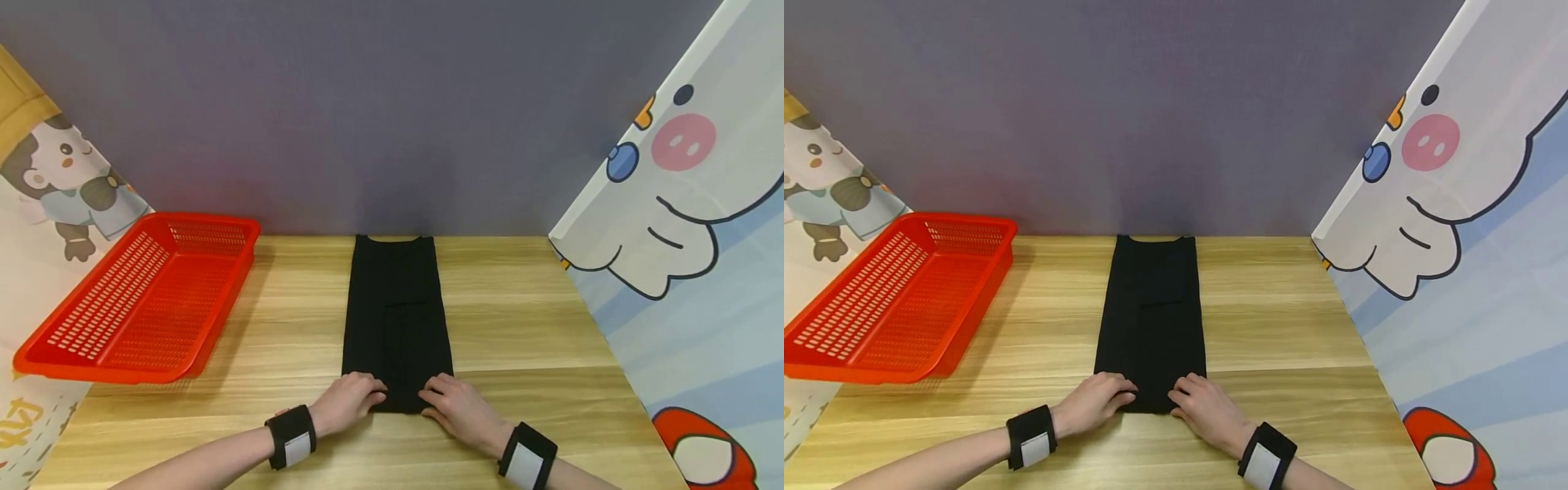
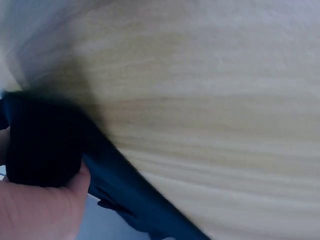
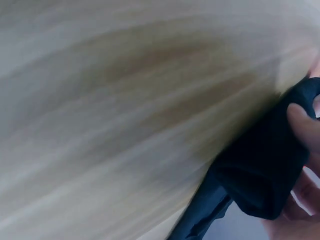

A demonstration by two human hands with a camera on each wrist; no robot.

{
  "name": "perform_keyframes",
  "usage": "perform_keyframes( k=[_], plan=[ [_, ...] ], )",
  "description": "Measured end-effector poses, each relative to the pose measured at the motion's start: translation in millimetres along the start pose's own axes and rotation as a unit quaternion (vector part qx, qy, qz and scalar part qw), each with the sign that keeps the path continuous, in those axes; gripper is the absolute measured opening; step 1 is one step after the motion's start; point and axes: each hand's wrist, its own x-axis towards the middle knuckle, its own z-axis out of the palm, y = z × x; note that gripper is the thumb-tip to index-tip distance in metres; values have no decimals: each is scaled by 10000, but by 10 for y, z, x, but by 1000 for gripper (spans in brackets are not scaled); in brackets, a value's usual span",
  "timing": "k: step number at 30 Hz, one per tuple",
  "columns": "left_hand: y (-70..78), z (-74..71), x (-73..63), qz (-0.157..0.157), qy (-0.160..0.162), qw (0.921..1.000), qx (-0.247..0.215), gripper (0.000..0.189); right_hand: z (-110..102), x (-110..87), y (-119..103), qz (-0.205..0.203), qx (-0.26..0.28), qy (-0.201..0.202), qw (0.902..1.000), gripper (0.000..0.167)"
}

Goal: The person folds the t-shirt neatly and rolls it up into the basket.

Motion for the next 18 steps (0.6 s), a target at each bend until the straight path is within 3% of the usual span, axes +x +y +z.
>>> perform_keyframes(
  k=[3, 7, 12, 15, 18],
  plan=[
    [-4, 14, -41, 405, 149, 9979, 485, 18, 49, -3, -6, 113, 165, 73, 9998, 12],
    [-18, 37, -90, 1157, 447, 9858, 1132, 28, 88, -8, 8, 354, 506, 8, 9981, 7],
    [-38, 57, -128, 1884, 675, 9578, 2063, 29, 82, 40, 52, 411, 844, -140, 9955, 6],
    [-37, 69, -146, 2039, 784, 9387, 2668, 28, 58, 90, 93, 518, 1259, -458, 9896, 6],
    [-25, 82, -160, 2063, 883, 9194, 3229, 29, 25, 140, 139, 733, 1784, -874, 9773, 10]
  ],
)
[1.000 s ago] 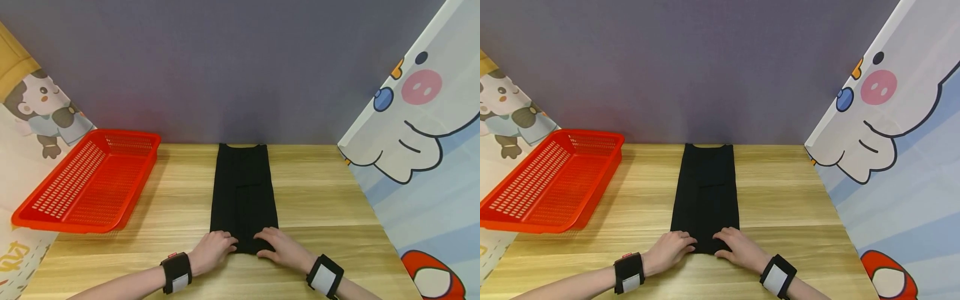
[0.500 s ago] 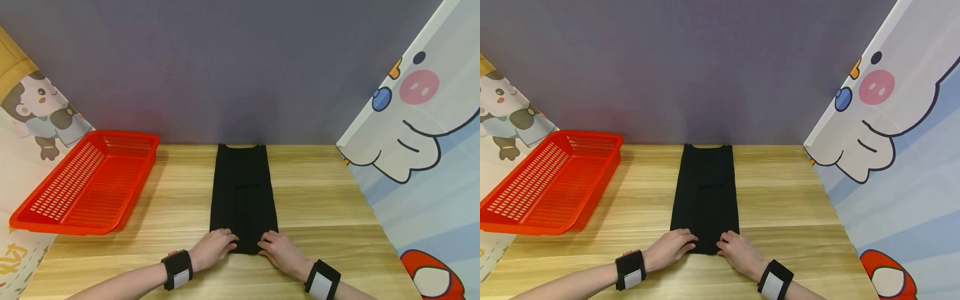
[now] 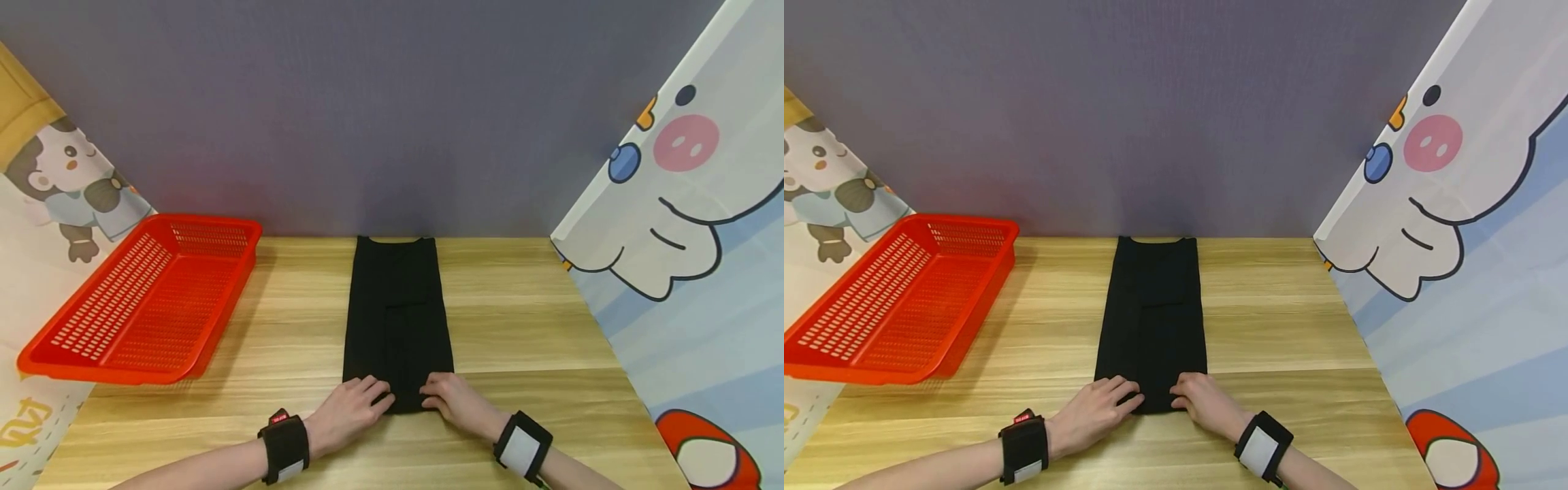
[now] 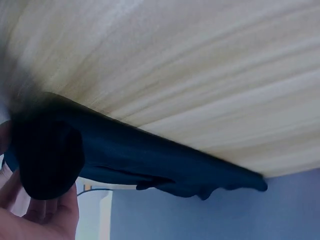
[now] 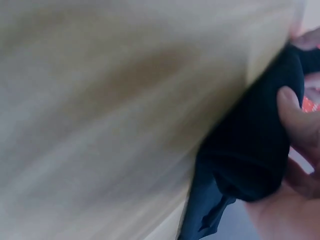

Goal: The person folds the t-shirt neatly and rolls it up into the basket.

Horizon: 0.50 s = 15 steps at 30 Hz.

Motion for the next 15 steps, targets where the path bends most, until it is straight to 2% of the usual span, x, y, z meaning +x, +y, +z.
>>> perform_keyframes(
  k=[3, 5, 7, 9, 11, 13, 15],
  plan=[
    [15, 6, -7, -6, -73, 9994, 337, 32, -57, 32, 15, 288, 424, -306, 9982, 14],
    [16, 10, -1, -88, -147, 9995, 249, 32, -86, 45, 23, 448, 504, -447, 9967, 17],
    [7, 18, 22, -334, -197, 9991, -147, 29, -104, 56, 30, 541, 500, -525, 9959, 18],
    [-11, 26, 51, -724, -142, 9936, -858, 26, -113, 61, 29, 614, 391, -571, 9957, 18],
    [-34, 34, 83, -1124, -28, 9803, -1625, 22, -114, 56, 16, 689, 283, -612, 9953, 20],
    [-61, 33, 113, -1484, -13, 9601, -2371, 19, -106, 34, -5, 723, 58, -610, 9955, 26],
    [-90, 27, 141, -1792, -133, 9378, -2972, 18, -90, 2, -32, 641, -362, -529, 9959, 35]
  ],
)
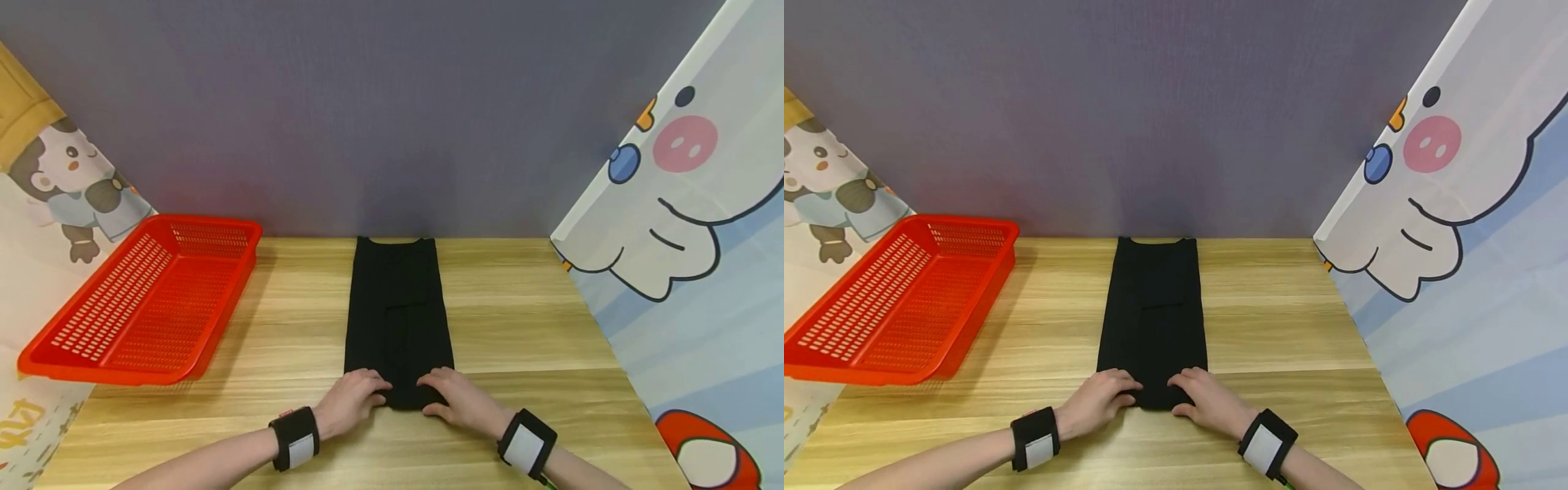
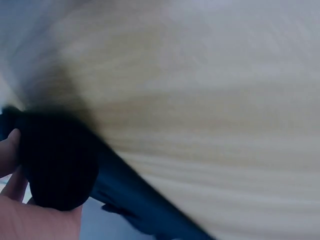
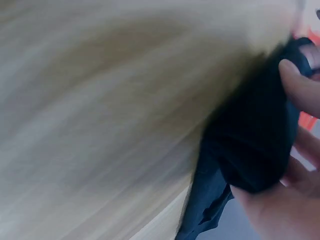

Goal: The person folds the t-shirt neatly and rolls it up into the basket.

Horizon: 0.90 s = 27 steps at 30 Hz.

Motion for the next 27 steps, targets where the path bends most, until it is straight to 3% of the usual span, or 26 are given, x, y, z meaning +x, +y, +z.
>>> perform_keyframes(
  k=[3, 6, 10, 12, 15, 17, 21, 25, 27],
  plan=[
    [-15, -34, 48, -573, -335, 9955, -674, 17, 48, -46, -35, -182, -859, 382, 9954, 46],
    [-23, -59, 83, -988, -516, 9883, -1038, 18, 100, -70, -55, -309, -1555, 919, 9831, 44],
    [-14, -67, 87, -1106, -537, 9877, -968, 18, 144, -68, -62, -394, -1762, 1440, 9730, 28],
    [-1, -61, 62, -830, -488, 9940, -510, 18, 156, -53, -56, -446, -1631, 1541, 9735, 20],
    [11, -46, -4, -91, -297, 9979, 562, 21, 169, -18, -31, -454, -1199, 1525, 9800, 13],
    [9, -43, -44, 427, -113, 9908, 1276, 25, 167, 4, -11, -431, -911, 1478, 9839, 11],
    [-9, -53, -89, 1142, 122, 9662, 2310, 31, 138, 37, 25, -375, -407, 1321, 9897, 10],
    [-32, -62, -95, 1521, 215, 9433, 2943, 30, 68, 66, 39, -148, 301, 920, 9952, 10],
    [-34, -64, -89, 1507, 173, 9434, 2951, 28, 32, 86, 48, -53, 603, 746, 9954, 10]
  ],
)
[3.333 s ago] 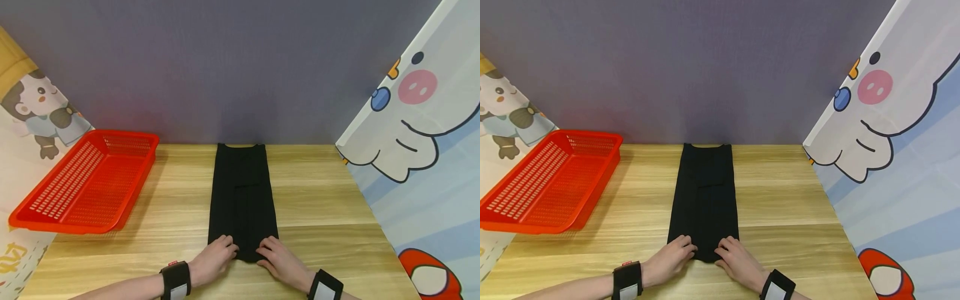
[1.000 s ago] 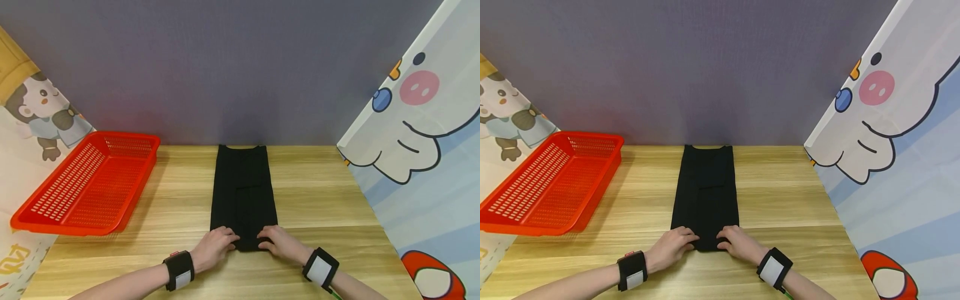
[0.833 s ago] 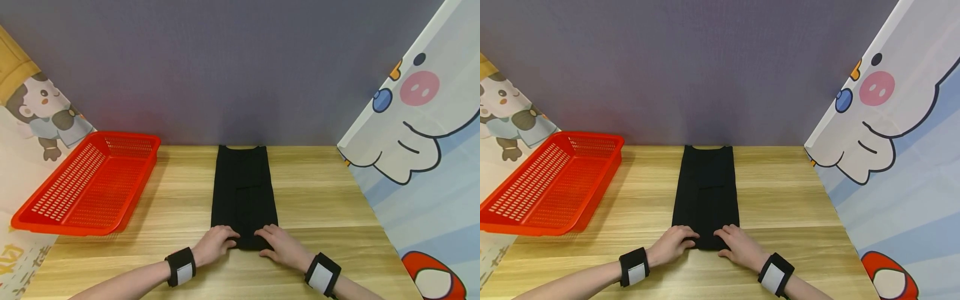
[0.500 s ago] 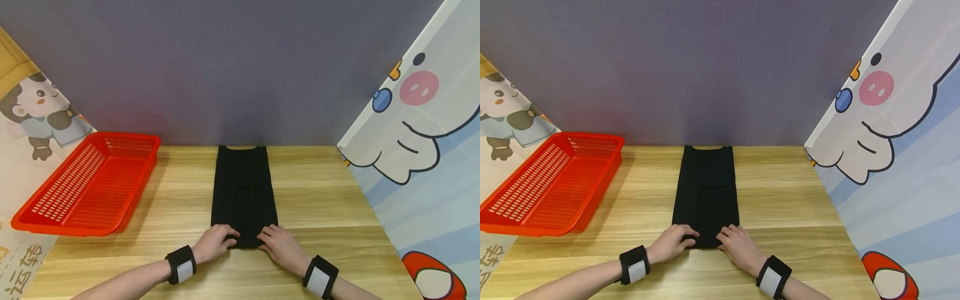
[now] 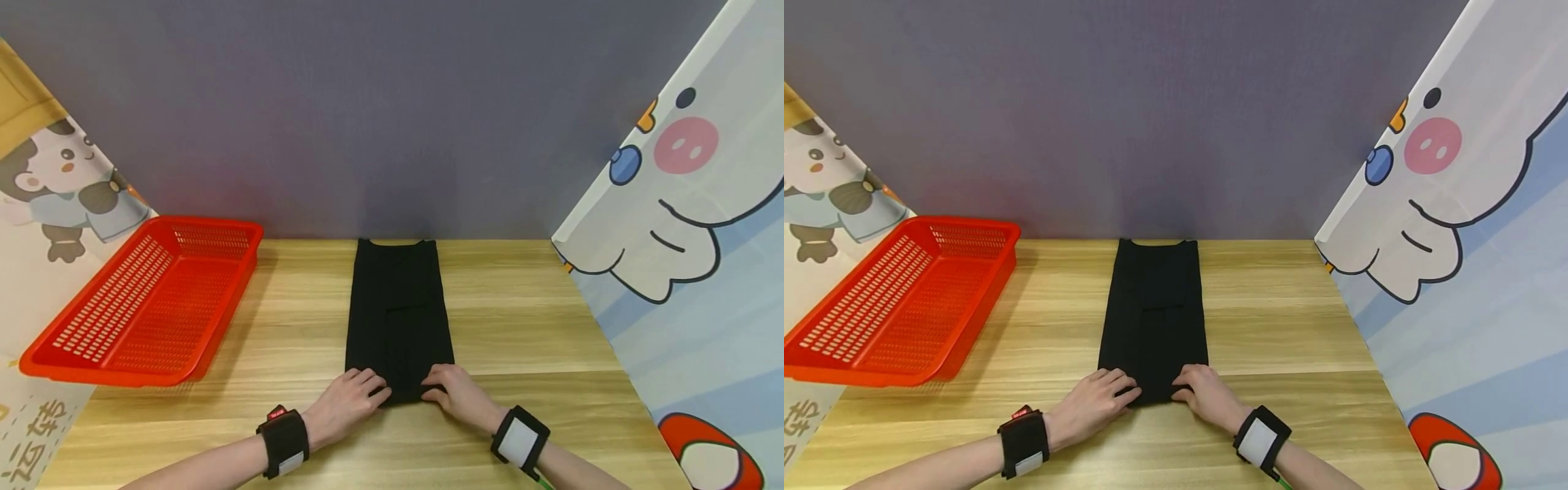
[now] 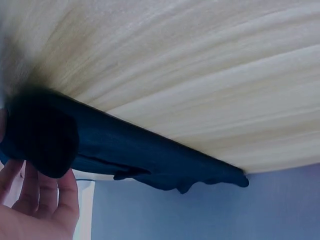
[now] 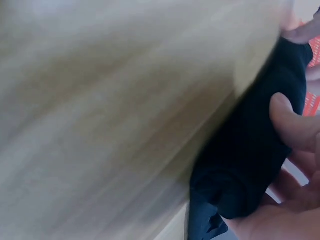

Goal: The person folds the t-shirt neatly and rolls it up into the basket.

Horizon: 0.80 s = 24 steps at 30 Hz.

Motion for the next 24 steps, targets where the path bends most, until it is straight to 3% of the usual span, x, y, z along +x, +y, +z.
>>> perform_keyframes(
  k=[4, 11, 15, 19, 24],
  plan=[
    [-6, 3, 25, -438, -217, 9966, -664, 25, -26, 26, 11, 164, 112, -154, 9997, 13],
    [-60, 47, 89, -1325, -217, 9710, -1979, 20, 5, -36, -33, 306, -797, 89, 9963, 31],
    [-96, 43, 116, -1557, -52, 9560, -2485, 18, 27, -72, -40, 46, -1316, 479, 9901, 40],
    [-124, 49, 145, -1723, -140, 9437, -2819, 19, 63, -78, -25, -364, -1713, 832, 9810, 33],
    [-137, 92, 147, -1664, -57, 9424, -2902, 20, 101, -59, -1, -599, -1672, 1114, 9778, 15]
  ],
)
